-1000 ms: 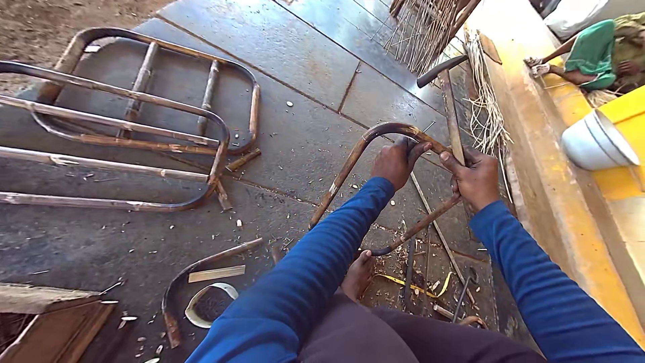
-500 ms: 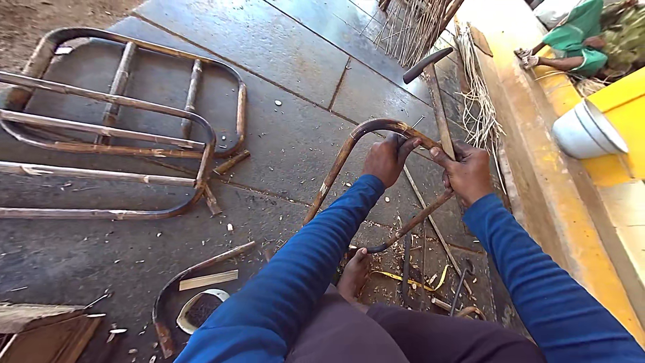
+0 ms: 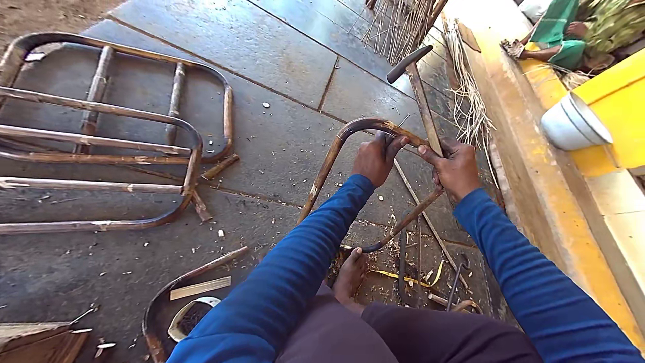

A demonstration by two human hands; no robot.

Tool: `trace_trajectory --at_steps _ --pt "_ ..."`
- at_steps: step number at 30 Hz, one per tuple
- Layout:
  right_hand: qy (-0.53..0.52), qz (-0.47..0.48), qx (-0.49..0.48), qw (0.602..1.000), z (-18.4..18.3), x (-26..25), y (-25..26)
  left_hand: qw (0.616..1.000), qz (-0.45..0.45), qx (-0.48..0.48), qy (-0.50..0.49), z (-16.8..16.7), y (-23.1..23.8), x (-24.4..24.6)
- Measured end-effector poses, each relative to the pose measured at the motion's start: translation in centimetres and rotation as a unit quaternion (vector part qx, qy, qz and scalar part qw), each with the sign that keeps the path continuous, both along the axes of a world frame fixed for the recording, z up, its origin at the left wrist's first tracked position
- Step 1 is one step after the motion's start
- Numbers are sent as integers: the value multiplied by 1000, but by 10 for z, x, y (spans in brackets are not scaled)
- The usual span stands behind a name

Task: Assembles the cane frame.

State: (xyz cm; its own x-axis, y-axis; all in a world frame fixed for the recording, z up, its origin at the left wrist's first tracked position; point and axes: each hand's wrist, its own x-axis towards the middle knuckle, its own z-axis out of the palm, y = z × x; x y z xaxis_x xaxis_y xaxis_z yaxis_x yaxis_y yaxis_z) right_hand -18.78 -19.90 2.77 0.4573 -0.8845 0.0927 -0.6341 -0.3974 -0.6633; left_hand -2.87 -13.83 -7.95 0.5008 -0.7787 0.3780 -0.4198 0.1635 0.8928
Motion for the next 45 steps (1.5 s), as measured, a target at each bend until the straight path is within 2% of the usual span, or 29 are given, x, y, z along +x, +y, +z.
trace_trajectory --at_steps 9,12,14,16,17,19,21,24,27,30,32,34,37,40,42,44,45 --pt "24 -1 -15 1000 -1 0 4 1000 -23 0 19 -1 5 4" --pt "30 9 -23 999 3 -5 12 999 -19 36 12 8 31 3" --pt "33 22 -47 998 7 -10 22 998 32 -25 -45 15 69 5" --pt "31 33 -81 996 10 -14 31 972 69 -166 -149 25 97 15" --pt "31 37 -92 995 10 -17 35 961 69 -177 -203 37 105 25" --pt "30 41 -97 994 8 -25 47 960 -2 -49 -276 72 111 43" --pt "18 44 -104 993 9 -31 62 947 -138 97 -274 100 99 59" --pt "-10 35 -126 991 9 -46 84 923 -281 127 -229 106 89 63" --pt "-35 13 -89 995 10 -59 107 931 -279 110 -209 99 109 54" --pt "-100 9 -12 995 37 -76 150 940 -262 100 -195 95 127 45" --pt "-157 34 -11 987 53 -98 189 943 -255 93 -192 93 133 40" --pt "-115 48 -49 991 54 -126 219 944 -250 84 -199 92 138 37" --pt "-34 10 -97 995 57 -158 245 943 -243 57 -221 90 144 33" --pt "60 -4 -221 973 49 -170 256 941 -233 35 -245 88 151 29" --pt "117 1 -255 960 50 -173 253 941 -229 30 -247 88 153 29" --pt "103 -1 -250 963 78 -179 252 940 -232 31 -247 88 156 29" --pt "60 -9 -256 965 100 -182 252 940 -234 32 -247 89 155 29"
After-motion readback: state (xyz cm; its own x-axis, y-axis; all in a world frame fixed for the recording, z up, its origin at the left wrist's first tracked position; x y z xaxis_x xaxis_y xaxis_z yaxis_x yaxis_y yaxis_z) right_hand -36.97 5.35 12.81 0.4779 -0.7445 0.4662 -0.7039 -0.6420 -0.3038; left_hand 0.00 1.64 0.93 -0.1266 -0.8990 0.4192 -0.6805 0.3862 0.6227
